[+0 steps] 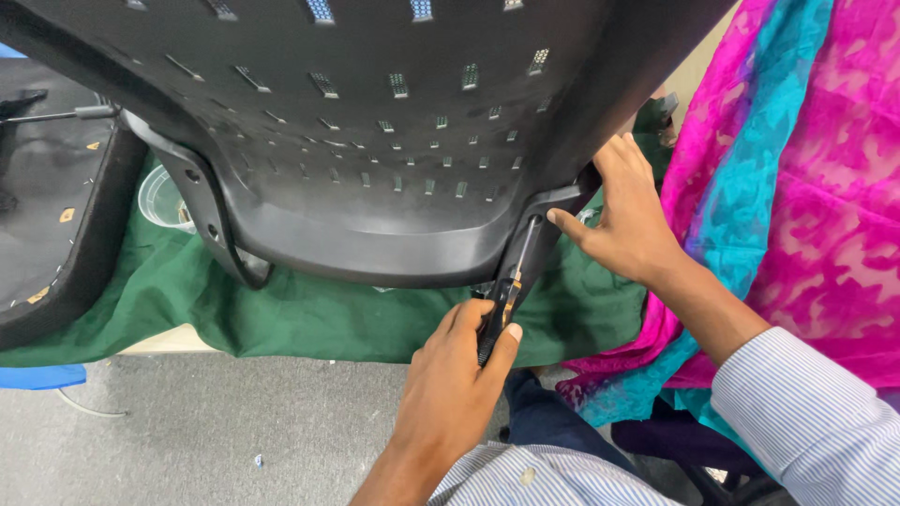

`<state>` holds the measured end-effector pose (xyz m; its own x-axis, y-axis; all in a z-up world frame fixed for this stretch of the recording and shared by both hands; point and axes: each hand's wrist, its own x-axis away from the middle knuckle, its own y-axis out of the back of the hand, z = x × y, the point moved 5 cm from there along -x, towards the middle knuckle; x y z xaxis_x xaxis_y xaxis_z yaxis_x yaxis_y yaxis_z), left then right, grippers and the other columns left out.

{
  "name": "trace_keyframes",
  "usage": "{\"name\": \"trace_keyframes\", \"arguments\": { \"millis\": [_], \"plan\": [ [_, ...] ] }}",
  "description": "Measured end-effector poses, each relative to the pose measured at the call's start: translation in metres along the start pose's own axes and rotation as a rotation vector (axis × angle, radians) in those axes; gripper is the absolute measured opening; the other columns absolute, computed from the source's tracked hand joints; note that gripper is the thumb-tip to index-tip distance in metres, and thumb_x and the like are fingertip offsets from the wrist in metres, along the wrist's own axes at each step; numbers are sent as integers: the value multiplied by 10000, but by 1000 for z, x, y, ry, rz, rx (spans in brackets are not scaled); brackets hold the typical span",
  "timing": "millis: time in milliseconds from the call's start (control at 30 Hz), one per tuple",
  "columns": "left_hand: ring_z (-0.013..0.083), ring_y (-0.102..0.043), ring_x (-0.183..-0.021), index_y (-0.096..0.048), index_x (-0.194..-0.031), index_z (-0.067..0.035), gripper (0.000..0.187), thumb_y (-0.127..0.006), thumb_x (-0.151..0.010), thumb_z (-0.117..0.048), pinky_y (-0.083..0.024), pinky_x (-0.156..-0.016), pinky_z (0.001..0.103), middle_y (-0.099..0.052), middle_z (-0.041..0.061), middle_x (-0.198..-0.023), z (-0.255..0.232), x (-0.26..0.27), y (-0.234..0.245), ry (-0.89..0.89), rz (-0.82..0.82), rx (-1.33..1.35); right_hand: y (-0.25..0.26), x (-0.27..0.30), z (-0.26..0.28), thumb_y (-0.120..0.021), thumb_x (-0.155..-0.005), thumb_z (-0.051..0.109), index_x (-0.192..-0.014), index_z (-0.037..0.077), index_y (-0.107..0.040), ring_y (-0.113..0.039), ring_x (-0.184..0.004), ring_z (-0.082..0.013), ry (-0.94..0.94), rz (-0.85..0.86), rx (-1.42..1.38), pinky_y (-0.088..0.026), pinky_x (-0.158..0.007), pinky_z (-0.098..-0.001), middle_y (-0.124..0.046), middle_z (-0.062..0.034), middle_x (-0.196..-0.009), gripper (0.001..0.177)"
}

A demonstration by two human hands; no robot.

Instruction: The person assembles an office chair. They first fit a black control handle onto the seat mechanism plate, then align the backrest with the seat and drive screws into the backrest brackets using a screwdriver, taking screws from a small cup.

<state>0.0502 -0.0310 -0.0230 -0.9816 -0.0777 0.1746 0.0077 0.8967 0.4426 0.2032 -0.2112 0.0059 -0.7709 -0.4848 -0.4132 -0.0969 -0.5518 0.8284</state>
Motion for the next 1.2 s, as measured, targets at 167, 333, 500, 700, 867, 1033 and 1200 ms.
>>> {"name": "trace_keyframes", "arguments": {
  "millis": [167, 333, 500, 700, 867, 1033, 1200],
  "plan": [
    [117, -539, -587, -722, -1119, -92, 431, -474, -1007, -426, -442, -591, 286, -645, 33, -752, 25, -13, -12, 300, 162, 471, -6, 3, -2, -837, -764, 184, -1468, 6, -443, -393, -1444, -439, 10, -37, 32, -223, -1237, -559, -492, -235, -1466, 826],
    [65, -498, -566, -671, -1157, -96, 450, -443, -1006, -453, -441, -573, 230, -633, -5, -761, 36, -17, -11, 430, 211, 745, -10, 6, -11, -808, -761, 202, -1476, 17, -429, -382, -1429, -430, -44, -21, 10, -253, -1225, -519, -482, -222, -1465, 830],
    [71, -498, -582, -614, -1203, -82, 400, -714, -921, -347, -415, -536, 254, -612, 15, -818, 23, -24, -7, 422, 204, 633, -22, 10, -6, -819, -772, 194, -1486, -29, -384, -387, -1447, -421, -23, -120, 96, -178, -1260, -561, -479, -229, -1470, 866],
    [127, -613, -566, -597, -1216, -71, 414, -652, -898, -330, -487, -524, 306, -713, 29, -926, 9, -34, 16, 347, 200, 239, -31, 28, 3, -725, -887, 126, -1555, -51, -300, -339, -1509, -437, -46, -221, -26, -287, -1247, -487, -384, -278, -1580, 811],
    [132, -707, -619, -653, -1146, -38, 351, -585, -959, -327, -539, -613, 315, -663, 47, -1022, 3, -39, 30, 147, 168, 8, -37, 35, 13, -695, -955, 112, -1584, -48, -275, -370, -1507, -422, -90, -280, 6, -322, -1252, -475, -378, -277, -1600, 772],
    [150, -720, -643, -665, -1104, -29, 382, -481, -1019, -353, -529, -662, 316, -717, 116, -927, 14, -45, 25, 114, 281, -39, -41, 36, 18, -731, -934, 143, -1575, -60, -255, -407, -1437, -440, -92, -332, 47, -340, -1210, -491, -392, -284, -1555, 823],
    [146, -643, -686, -636, -1127, -40, 392, -398, -1044, -340, -547, -592, 315, -663, 47, -956, 32, -54, 1, 232, 472, 427, -44, 35, 21, -724, -939, 129, -1590, -55, -252, -416, -1443, -438, -106, -356, 66, -350, -1216, -489, -385, -282, -1572, 824]
  ]
}}
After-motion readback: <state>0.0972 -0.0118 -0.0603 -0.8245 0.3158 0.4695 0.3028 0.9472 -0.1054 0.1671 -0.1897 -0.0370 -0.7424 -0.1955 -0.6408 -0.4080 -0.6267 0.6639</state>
